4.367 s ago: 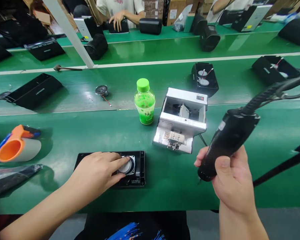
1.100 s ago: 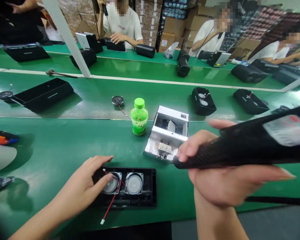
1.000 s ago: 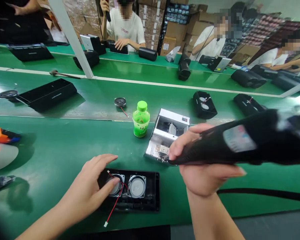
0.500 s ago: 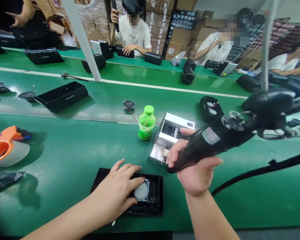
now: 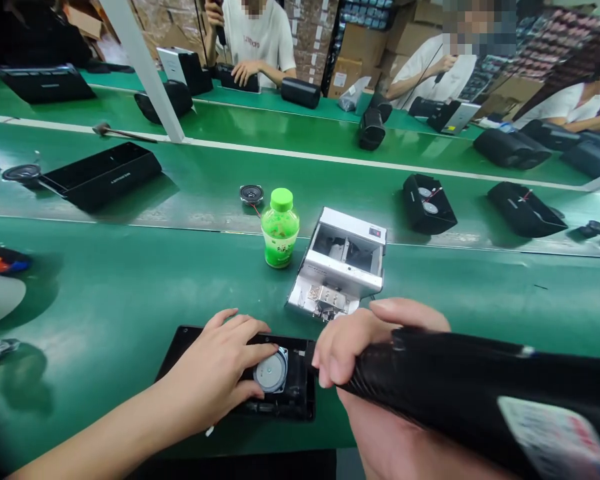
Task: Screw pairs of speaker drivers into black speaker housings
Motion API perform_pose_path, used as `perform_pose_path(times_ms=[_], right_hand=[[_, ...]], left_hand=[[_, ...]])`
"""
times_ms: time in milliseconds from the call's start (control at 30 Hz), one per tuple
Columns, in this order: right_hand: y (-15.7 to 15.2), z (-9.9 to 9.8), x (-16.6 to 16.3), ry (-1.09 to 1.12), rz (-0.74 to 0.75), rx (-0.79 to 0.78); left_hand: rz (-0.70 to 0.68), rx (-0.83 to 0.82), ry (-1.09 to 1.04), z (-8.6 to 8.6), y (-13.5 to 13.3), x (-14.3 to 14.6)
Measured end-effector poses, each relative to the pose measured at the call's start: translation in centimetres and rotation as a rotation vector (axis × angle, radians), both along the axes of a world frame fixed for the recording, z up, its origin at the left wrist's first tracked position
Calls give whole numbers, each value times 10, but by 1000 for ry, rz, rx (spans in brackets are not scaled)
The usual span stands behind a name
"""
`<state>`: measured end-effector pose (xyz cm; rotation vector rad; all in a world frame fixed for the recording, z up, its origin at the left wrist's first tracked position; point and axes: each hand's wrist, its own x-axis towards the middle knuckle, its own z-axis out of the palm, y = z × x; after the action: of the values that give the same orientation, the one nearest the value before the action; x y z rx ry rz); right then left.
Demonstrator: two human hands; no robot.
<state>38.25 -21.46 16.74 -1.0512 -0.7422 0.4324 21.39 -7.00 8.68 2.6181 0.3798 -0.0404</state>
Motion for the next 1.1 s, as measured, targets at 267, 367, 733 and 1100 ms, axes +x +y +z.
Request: perform_pose_path(times_ms=[267,367,733,1100], right_hand=[[16,-29,7,9,103,14],[17,-32,6,35,89,24],[20,-41,7,45,122,28],[20,-49,3,25,101,28]], left_hand=[[-17,-4,1,2,1,2],[-11,1,-14,0,1,1],[-6,-15,-30,0,0,0],[2,-36,-14,3,0,0]])
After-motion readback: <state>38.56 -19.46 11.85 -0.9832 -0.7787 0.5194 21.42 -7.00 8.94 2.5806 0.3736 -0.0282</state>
